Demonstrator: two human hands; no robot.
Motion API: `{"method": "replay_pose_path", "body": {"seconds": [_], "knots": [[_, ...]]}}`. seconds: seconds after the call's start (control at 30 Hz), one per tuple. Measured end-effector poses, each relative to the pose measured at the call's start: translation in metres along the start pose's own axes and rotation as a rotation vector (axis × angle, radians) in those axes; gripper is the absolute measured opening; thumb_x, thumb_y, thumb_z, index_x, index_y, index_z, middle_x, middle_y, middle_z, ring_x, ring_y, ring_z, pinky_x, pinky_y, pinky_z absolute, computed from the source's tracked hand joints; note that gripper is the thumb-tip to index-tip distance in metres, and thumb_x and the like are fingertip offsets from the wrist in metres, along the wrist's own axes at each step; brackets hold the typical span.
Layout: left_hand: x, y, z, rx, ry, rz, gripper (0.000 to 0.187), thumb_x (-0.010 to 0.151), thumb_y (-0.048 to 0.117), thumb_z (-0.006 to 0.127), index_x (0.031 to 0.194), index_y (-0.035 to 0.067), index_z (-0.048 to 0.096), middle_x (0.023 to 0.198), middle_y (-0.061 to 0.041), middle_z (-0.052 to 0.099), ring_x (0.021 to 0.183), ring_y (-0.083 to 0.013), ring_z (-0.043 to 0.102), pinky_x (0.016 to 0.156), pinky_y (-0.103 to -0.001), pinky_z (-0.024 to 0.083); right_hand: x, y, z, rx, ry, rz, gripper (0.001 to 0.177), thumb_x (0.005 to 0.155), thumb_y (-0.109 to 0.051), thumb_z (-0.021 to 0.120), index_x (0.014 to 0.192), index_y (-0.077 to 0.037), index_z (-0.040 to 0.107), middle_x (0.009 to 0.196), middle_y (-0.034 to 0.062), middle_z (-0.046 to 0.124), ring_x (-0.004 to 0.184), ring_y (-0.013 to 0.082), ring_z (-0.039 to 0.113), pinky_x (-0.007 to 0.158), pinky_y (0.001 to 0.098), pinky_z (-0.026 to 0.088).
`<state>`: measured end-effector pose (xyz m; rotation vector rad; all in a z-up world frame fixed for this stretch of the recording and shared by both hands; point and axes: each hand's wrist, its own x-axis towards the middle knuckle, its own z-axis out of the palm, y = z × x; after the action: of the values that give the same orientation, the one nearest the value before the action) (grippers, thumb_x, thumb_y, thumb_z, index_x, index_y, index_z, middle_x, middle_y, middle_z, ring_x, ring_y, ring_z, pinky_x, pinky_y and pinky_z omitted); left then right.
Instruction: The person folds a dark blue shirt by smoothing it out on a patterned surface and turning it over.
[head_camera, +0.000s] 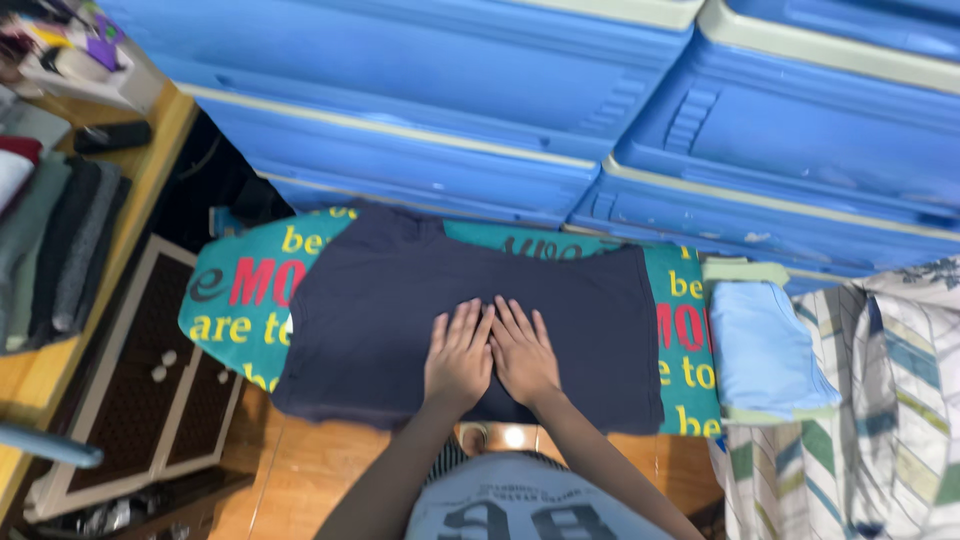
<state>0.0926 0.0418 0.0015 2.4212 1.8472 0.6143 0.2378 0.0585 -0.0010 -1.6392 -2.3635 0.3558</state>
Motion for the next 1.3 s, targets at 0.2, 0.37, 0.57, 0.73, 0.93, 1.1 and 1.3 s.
{"method": "replay_pose_path", "body": {"seconds": [0.2,0.37,0.57,0.73,0.93,1.1,1.3], "knots": [[-0.023,-0.085,-0.017,0.124,-0.047,-0.249,0.057,0.099,0.030,0.046,0.156,0.022,0.043,0.163,-0.011,0.039,0.152,-0.0274,0.032,0.124,-0.053,0.018,-0.039,0.100,-0.016,-0.123,0.067,0.242,0.052,0.104,-0.043,0.040,0.155,-0.032,0.041,0.164,0.0087,0.035,0.151,0.0339,0.029,0.122,0.0564,0.017],[-0.032,-0.148,-0.009,0.236,0.020,-0.428,0.058,0.101,0.030,0.044,0.158,0.022,0.040,0.165,-0.011,0.035,0.154,-0.0272,0.028,0.125,-0.055,0.016,-0.063,0.199,-0.013,-0.151,0.242,0.515,0.056,0.105,-0.042,0.036,0.159,-0.027,0.037,0.166,0.0134,0.031,0.154,0.0342,0.024,0.120,0.0650,0.013],[0.002,-0.130,-0.013,0.363,0.002,-0.452,0.077,0.091,0.031,0.053,0.160,0.005,0.034,0.168,-0.013,0.030,0.157,-0.0261,0.024,0.123,-0.061,0.014,-0.027,0.166,0.007,-0.252,0.349,0.499,0.065,0.106,-0.043,0.038,0.162,-0.011,0.029,0.170,0.0162,0.024,0.159,0.0324,0.019,0.122,0.0660,0.010],[0.039,-0.073,-0.011,0.029,-0.242,0.169,0.069,0.090,0.035,0.058,0.151,0.006,0.043,0.158,-0.015,0.041,0.148,-0.0331,0.034,0.118,-0.066,0.018,0.034,0.026,0.024,-0.054,0.074,0.052,0.065,0.104,-0.042,0.039,0.161,-0.013,0.029,0.169,0.0141,0.024,0.155,0.0345,0.019,0.122,0.0604,0.013],[0.053,-0.079,0.015,0.002,-0.103,0.126,0.060,0.093,0.034,0.053,0.151,0.019,0.046,0.158,-0.012,0.043,0.147,-0.0313,0.036,0.119,-0.062,0.019,0.062,0.038,-0.002,-0.165,-0.216,0.157,0.063,0.102,-0.043,0.041,0.160,-0.023,0.027,0.169,0.0029,0.025,0.156,0.0241,0.020,0.125,0.0504,0.012],[0.077,-0.143,0.007,0.184,-0.130,-0.120,0.061,0.096,0.037,0.049,0.155,0.029,0.039,0.163,-0.010,0.035,0.150,-0.0280,0.031,0.120,-0.060,0.017,0.049,0.122,-0.005,-0.158,0.041,0.229,0.063,0.104,-0.042,0.039,0.161,-0.020,0.027,0.167,0.0063,0.027,0.154,0.0251,0.021,0.123,0.0503,0.012],[0.082,-0.172,0.015,0.199,-0.129,-0.216,0.058,0.099,0.037,0.043,0.157,0.032,0.037,0.165,-0.004,0.032,0.152,-0.0216,0.027,0.122,-0.060,0.012,0.040,0.185,-0.021,-0.150,0.112,0.353,0.051,0.101,-0.030,0.048,0.152,-0.030,0.047,0.158,-0.0011,0.046,0.145,0.0261,0.039,0.118,0.0495,0.028]]}}
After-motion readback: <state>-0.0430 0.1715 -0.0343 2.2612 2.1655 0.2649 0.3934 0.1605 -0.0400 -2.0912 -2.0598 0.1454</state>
